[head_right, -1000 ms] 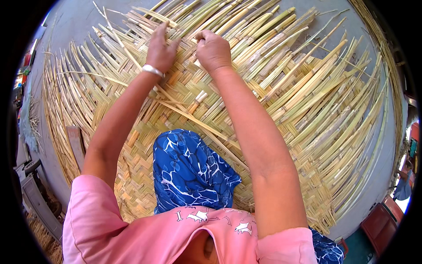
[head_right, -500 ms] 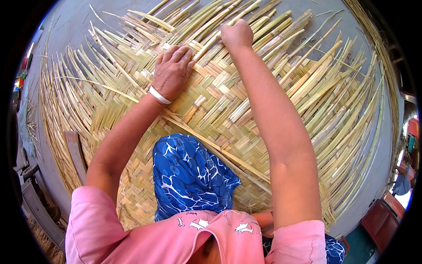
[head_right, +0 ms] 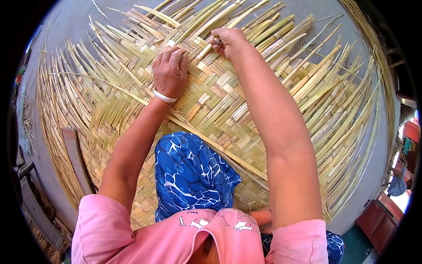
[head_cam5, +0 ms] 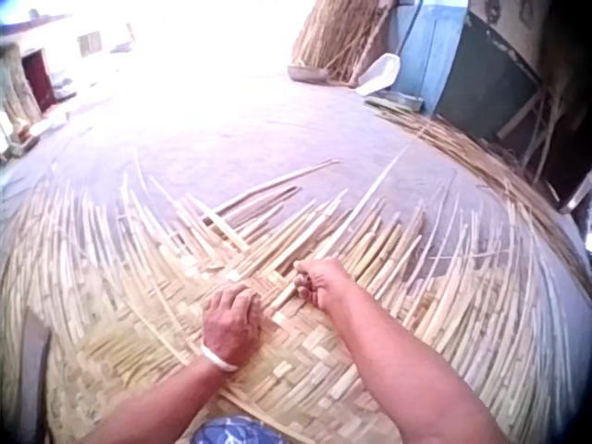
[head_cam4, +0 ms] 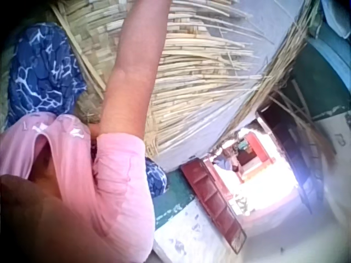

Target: The person is weaving a mat using dried palm leaves. They are sitting on the floor and using their hands to interlace the leaves in a crisscross pattern.

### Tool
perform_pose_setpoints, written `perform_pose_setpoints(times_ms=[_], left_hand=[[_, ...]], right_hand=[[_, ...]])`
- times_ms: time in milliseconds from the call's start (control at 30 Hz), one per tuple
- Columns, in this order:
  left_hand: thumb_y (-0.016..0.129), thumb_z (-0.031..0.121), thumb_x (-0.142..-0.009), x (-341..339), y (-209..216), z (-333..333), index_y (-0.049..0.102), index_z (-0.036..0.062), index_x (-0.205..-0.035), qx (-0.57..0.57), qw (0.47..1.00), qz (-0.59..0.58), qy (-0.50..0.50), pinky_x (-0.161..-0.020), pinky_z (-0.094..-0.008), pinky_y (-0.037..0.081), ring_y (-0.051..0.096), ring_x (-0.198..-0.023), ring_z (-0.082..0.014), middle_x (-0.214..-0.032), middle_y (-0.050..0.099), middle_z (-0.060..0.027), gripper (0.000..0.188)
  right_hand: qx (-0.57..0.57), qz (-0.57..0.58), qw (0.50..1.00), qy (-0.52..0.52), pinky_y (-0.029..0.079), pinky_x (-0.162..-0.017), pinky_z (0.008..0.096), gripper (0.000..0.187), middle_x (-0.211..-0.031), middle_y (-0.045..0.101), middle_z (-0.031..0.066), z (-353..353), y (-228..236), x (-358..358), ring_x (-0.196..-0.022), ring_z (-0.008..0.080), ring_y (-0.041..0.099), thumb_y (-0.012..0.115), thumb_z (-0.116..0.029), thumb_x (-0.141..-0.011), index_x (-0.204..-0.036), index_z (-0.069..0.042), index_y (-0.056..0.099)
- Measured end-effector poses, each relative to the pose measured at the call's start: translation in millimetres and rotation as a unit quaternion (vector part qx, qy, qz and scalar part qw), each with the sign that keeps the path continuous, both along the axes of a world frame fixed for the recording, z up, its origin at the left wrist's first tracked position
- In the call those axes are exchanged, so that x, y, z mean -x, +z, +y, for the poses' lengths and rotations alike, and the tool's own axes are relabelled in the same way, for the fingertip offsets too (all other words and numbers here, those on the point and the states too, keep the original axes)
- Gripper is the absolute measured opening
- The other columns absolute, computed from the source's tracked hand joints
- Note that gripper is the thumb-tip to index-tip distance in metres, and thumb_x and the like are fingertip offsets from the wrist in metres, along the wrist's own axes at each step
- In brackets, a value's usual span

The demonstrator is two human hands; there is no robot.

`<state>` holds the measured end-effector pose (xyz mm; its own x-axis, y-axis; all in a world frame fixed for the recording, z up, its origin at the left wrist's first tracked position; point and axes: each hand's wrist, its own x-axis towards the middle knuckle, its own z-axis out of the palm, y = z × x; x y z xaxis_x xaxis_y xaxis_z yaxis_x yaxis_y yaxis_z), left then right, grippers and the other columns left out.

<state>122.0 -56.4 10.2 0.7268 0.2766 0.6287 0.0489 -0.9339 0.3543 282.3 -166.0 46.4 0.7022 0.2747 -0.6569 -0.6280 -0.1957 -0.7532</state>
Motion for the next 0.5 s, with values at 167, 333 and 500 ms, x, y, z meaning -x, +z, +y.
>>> perform_pose_setpoints(times_ms=[167,333,500], left_hand=[[0.062,0.017,-0.084,-0.4,-4.0,2.4,0.062,0.0074,-0.091,0.019,1.0,-0.008,0.002,-0.08,-0.0367,0.042,0.058,-0.091,-0.0257,-0.095,0.063,-0.0067,0.012],[0.063,0.017,-0.083,-1.9,-3.9,2.6,0.063,0.0077,-0.088,0.025,1.0,-0.017,0.001,-0.078,-0.0362,0.042,0.059,-0.088,-0.0252,-0.091,0.064,-0.006,0.011],[0.064,0.017,-0.082,-0.7,-3.1,2.1,0.063,0.0076,-0.087,0.028,1.0,-0.013,0.001,-0.078,-0.036,0.042,0.059,-0.087,-0.0249,-0.09,0.064,-0.0058,0.01]], right_hand=[[0.054,-0.025,0.998,0.008,0.048,-0.038,0.0215,0.008,-0.07,0.06,0.006,9.4,3.2,1.7,-0.055,0.0098,0.06,0.06,-0.007,-0.085,-0.088,-0.001,0.057],[0.05,-0.011,0.999,0.008,0.049,-0.038,0.021,0.008,-0.069,0.06,0.0054,9.6,0.1,-2.9,-0.055,0.0101,0.06,0.06,-0.009,-0.086,-0.088,-0.002,0.057],[0.042,0.006,0.999,0.026,0.049,-0.037,0.0194,0.009,-0.065,0.058,0.0033,12.0,2.2,-2.1,-0.055,0.0091,0.06,0.06,-0.012,-0.087,-0.087,-0.004,0.057]])
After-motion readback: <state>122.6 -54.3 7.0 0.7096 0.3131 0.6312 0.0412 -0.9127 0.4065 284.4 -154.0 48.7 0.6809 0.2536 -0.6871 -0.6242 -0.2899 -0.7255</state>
